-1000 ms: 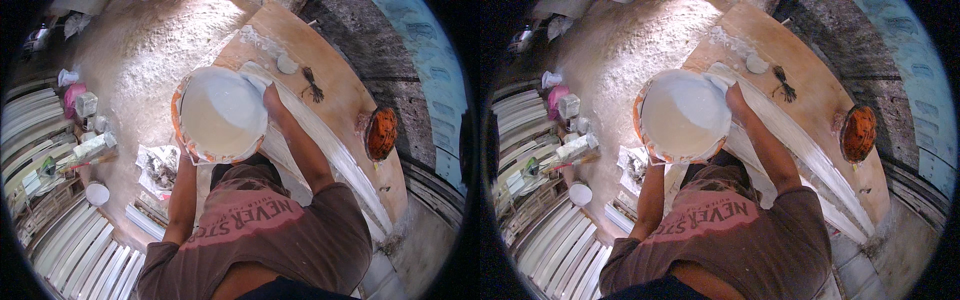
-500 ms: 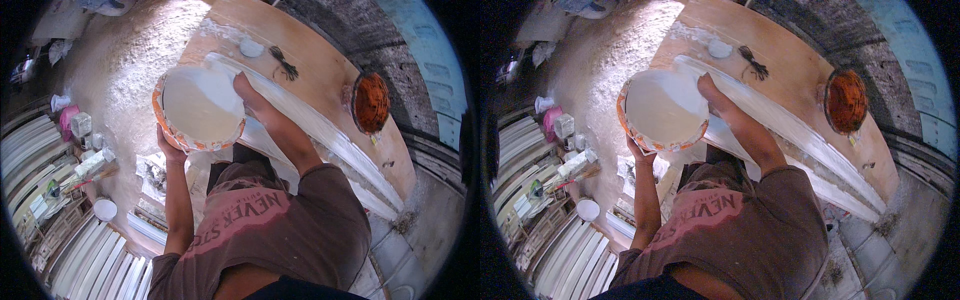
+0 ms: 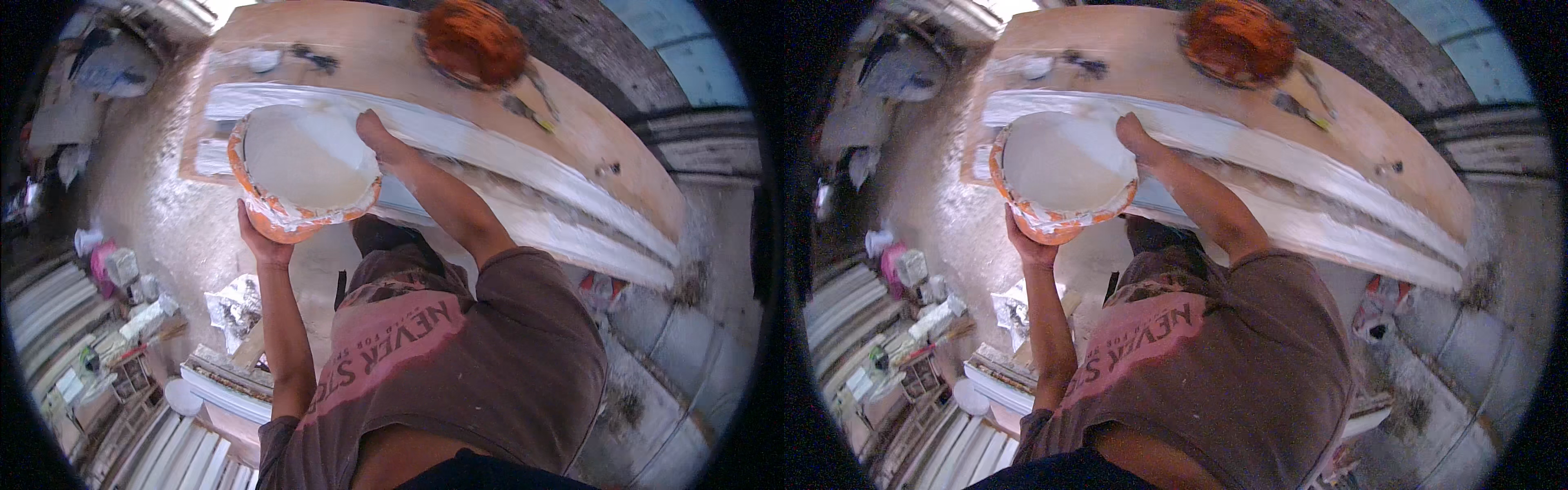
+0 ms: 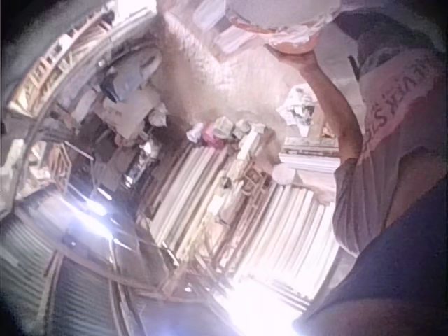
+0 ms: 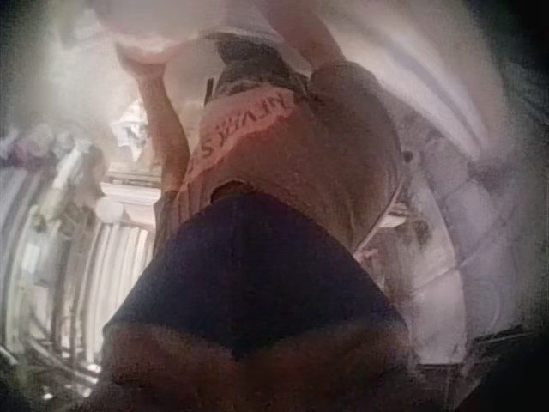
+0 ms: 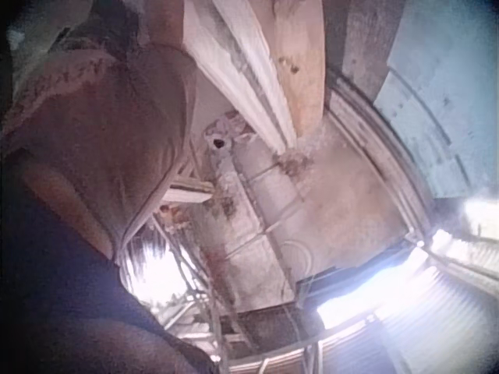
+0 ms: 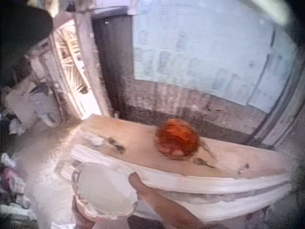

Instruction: The person lays strands of white fiberglass onto a curved wooden mold, then pours a white liquid from a bucket over the strands. They use their hands to press and spread the liquid into the fibers, smoothing the surface along the mold.

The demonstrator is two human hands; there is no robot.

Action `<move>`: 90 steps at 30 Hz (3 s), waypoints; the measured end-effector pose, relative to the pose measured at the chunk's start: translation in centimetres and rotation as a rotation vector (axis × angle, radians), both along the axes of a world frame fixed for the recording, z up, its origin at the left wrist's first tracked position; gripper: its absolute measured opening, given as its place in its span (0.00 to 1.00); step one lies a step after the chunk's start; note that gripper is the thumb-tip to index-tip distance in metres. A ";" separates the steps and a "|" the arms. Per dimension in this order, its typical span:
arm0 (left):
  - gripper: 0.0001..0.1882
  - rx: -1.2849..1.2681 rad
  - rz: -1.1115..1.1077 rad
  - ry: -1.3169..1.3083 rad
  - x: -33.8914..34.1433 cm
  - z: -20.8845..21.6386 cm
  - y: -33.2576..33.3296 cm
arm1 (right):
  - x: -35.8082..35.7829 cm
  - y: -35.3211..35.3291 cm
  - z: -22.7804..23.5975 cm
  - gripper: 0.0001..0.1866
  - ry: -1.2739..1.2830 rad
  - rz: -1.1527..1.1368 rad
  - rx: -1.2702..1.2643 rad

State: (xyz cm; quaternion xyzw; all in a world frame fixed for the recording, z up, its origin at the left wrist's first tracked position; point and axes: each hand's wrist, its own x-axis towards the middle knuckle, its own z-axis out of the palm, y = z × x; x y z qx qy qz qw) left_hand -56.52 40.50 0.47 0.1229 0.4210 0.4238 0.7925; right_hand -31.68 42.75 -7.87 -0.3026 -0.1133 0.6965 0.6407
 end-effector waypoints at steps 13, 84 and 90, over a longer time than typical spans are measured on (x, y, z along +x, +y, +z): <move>0.31 -0.016 -0.101 -0.082 21.3 -0.9 -27.0 | 23.0 -29.2 -2.4 0.15 -0.271 -0.148 -0.258; 0.32 -0.126 0.109 -0.589 61.0 -15.9 -82.1 | 63.5 -84.0 4.1 0.28 -0.464 -0.046 -0.217; 0.32 -0.092 0.304 -0.499 42.8 -11.7 -70.1 | 57.2 -60.1 -5.6 0.18 -0.750 0.003 -0.406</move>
